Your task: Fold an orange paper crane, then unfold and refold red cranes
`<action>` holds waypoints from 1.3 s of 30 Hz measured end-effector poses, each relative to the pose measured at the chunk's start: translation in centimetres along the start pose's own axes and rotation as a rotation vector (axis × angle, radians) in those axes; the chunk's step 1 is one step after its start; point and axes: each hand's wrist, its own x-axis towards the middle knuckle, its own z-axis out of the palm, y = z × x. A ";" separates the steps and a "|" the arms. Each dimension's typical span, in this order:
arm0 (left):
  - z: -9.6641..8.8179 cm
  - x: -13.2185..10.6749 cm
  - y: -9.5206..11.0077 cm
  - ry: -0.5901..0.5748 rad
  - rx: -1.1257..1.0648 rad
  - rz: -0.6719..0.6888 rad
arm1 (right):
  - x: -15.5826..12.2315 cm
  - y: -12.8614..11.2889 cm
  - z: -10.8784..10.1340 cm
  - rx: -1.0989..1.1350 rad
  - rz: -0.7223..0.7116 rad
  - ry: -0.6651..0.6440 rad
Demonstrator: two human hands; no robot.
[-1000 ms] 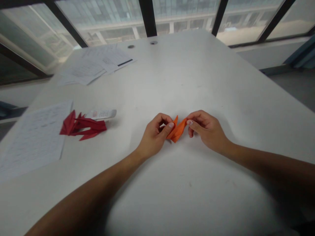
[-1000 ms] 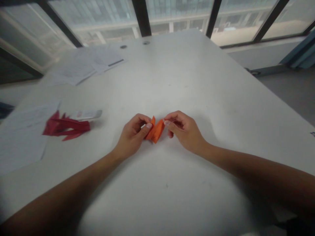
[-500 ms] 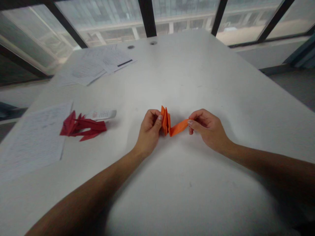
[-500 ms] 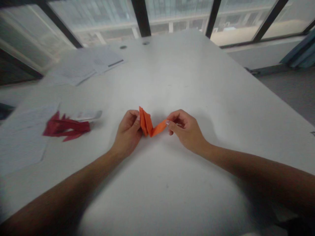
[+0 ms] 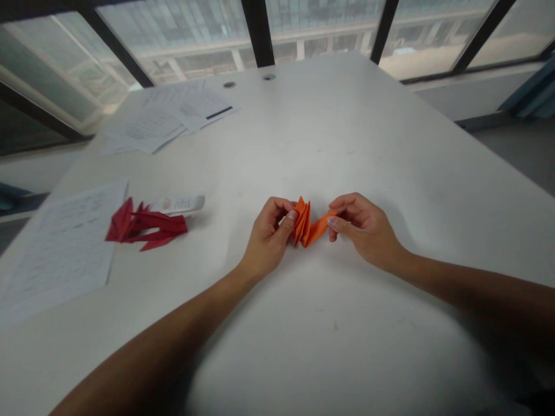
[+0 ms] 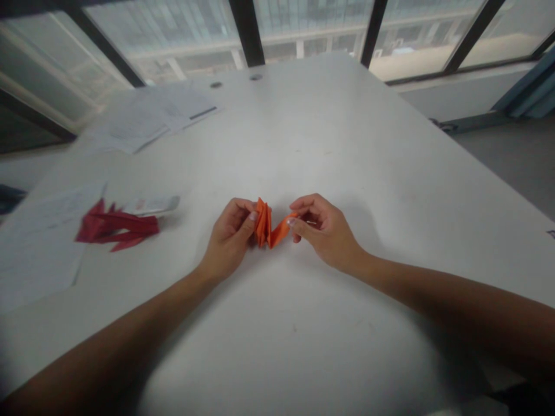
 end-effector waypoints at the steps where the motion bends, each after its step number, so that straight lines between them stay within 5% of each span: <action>1: 0.0 0.0 0.0 -0.010 0.012 0.008 | 0.0 0.0 0.0 0.006 0.006 -0.014; 14: 0.8 -0.4 0.9 0.019 0.239 0.029 | -0.8 0.3 0.1 -0.137 -0.003 -0.182; 26: 0.2 -0.3 0.3 -0.052 0.083 -0.005 | -0.8 0.3 0.4 -0.161 0.007 -0.069; 35: -0.3 -0.5 0.9 -0.287 -0.062 0.078 | -0.3 0.5 0.0 -0.041 0.004 0.026; 39: 0.2 -0.3 1.0 -0.246 -0.014 0.000 | 0.0 0.4 0.0 -0.009 0.037 0.024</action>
